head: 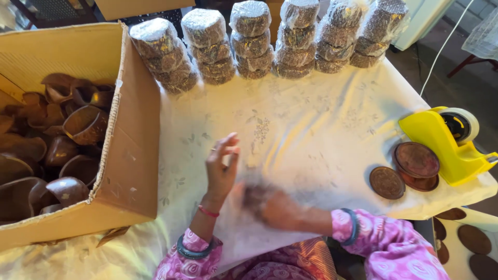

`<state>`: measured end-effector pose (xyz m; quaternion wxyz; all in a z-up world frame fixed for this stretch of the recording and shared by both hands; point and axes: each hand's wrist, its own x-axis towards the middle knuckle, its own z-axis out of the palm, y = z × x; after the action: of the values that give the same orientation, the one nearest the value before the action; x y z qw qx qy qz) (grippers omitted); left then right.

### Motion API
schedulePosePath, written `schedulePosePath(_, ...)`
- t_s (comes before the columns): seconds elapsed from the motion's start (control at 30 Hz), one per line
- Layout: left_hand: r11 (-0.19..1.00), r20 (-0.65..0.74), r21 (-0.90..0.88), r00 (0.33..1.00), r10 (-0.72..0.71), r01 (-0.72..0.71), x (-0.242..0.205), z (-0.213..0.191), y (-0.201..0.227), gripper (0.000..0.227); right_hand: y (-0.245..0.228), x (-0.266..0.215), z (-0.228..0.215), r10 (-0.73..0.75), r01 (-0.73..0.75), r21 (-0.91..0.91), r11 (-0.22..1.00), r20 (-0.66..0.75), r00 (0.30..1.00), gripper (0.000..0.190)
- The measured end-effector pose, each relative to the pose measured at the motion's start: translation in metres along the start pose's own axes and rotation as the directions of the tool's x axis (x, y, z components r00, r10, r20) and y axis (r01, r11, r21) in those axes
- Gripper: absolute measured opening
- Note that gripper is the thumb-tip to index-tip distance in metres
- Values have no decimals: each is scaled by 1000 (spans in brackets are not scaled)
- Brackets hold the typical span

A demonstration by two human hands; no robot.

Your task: Wiping and packing small brown bowls, likely made of coconut shell, into plastic wrap and boxes.

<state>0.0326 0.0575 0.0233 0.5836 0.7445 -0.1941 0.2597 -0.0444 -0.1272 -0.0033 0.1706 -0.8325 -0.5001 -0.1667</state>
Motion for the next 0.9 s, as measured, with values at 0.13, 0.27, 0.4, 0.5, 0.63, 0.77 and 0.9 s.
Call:
schedulePosePath(0.13, 974, -145, 38, 966, -214, 221, 12, -22, -19, 26, -18, 43, -27, -170, 134, 305, 943, 95, 981, 27)
schedulePosePath(0.27, 879, -196, -303, 879, -434, 367, 6, -25, -60, 24, 42, 63, -43, -82, 97, 121, 988, -121, 989, 43)
schedulePosePath(0.4, 880, -173, -239, 873, -455, 411, 7, -17, -59, 24, 157, 25, -34, 562, -525, 208, 825, -220, 797, 21)
schedulePosePath(0.5, 875, -61, -278, 902, -427, 396, -2, -5, -62, 24, 206, -15, -35, 637, -631, 149, 761, -355, 684, 25)
schedulePosePath(0.63, 850, 109, -277, 893, -436, 449, -9, 2, -39, 23, 245, -48, -4, 722, -745, -152, 649, -186, 667, 50)
schedulePosePath(0.77, 948, 260, -96, 927, -270, 303, -2, -14, 22, 23, 220, -31, -6, 562, -598, -176, 782, -214, 799, 68)
schedulePosePath(0.9, 950, 313, 286, 949, 32, -126, 12, -60, 107, 26, 168, 3, -40, 478, -490, -265, 831, -113, 871, 55)
